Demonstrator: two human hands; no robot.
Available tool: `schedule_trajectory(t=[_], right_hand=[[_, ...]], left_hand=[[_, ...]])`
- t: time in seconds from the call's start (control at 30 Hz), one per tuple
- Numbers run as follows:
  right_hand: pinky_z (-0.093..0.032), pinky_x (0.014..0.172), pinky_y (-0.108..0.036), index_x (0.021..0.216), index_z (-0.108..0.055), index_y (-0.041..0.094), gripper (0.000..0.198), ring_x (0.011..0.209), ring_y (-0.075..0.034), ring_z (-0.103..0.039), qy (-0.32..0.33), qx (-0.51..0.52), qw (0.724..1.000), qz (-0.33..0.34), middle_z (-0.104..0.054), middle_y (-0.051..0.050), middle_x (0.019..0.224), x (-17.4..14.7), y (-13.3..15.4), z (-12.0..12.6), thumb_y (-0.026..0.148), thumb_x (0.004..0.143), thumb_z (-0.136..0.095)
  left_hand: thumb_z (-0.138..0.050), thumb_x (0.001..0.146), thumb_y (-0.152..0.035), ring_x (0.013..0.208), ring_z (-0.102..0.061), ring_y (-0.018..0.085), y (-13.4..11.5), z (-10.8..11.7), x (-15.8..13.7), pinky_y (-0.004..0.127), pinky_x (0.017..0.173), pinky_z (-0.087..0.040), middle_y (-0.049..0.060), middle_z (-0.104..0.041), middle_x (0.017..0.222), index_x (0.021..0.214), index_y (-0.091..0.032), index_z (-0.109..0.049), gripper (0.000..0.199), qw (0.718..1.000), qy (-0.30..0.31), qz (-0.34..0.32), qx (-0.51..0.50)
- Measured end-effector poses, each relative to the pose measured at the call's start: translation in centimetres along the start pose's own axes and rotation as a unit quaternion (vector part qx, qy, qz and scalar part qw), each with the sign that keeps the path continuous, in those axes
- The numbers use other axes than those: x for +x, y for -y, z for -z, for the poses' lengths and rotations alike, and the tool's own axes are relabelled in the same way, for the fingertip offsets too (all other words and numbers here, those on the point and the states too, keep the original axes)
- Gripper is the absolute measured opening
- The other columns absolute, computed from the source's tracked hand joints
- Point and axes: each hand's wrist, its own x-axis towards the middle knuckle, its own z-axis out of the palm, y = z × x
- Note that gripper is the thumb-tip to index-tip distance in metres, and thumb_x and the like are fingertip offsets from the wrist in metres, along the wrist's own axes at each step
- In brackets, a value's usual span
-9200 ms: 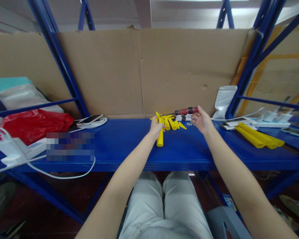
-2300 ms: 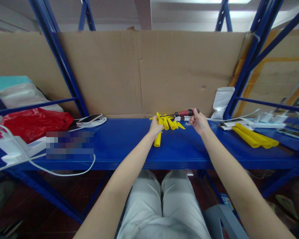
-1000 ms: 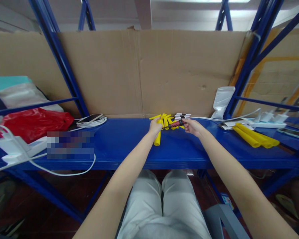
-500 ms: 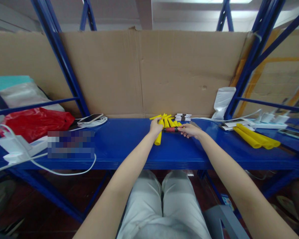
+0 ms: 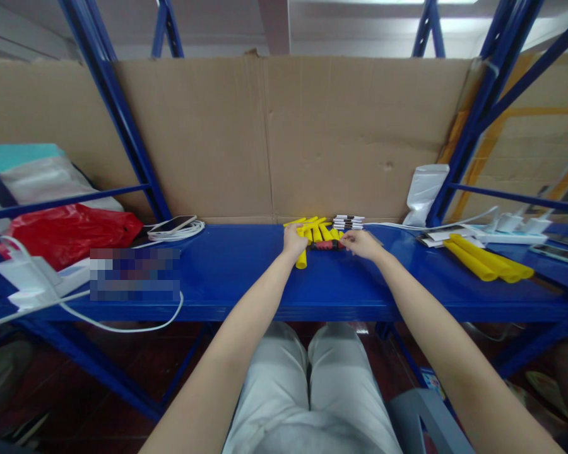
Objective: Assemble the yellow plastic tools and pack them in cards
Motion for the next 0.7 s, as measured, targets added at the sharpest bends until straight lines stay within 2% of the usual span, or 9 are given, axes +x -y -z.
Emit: schedule_trajectory(t=[0.23, 0.43, 0.7], right_hand=[[-0.04, 0.052, -0.021, 0.071, -0.061, 0.018, 0.019, 0.048, -0.011, -0.054, 0.009, 0.026, 1.0, 0.011, -0.059, 0.001, 0.055, 0.1, -0.2, -0.2, 0.025, 0.087, -0.054], [-0.04, 0.053, -0.022, 0.069, -0.058, 0.019, 0.02, 0.046, -0.011, -0.052, 0.015, 0.035, 0.999, -0.005, -0.058, 0.001, 0.055, 0.1, 0.0, -0.2, 0.023, 0.087, -0.052], [-0.041, 0.055, -0.023, 0.069, -0.059, 0.018, 0.022, 0.048, -0.012, -0.053, 0.01, 0.024, 1.0, 0.015, -0.059, 0.0, 0.055, -0.1, 0.1, -0.2, 0.026, 0.087, -0.051]], left_hand=[[-0.066, 0.064, 0.004, 0.12, -0.062, 0.025, -0.7, 0.8, -0.8, 0.035, 0.111, -0.044, 0.016, -0.068, 0.121, 0.103, -0.01, -0.072, 0.042, 0.997, 0.005, -0.026, 0.069], [-0.071, 0.067, 0.0, 0.117, -0.064, 0.025, -0.4, 0.9, -0.5, 0.034, 0.109, -0.045, 0.013, -0.072, 0.113, 0.102, -0.013, -0.073, 0.038, 0.993, 0.01, -0.057, 0.105], [-0.064, 0.077, -0.005, 0.113, -0.067, 0.022, -0.7, 1.3, -0.5, 0.03, 0.104, -0.048, 0.011, -0.074, 0.118, 0.107, -0.014, -0.073, 0.032, 0.99, 0.01, -0.058, 0.131]])
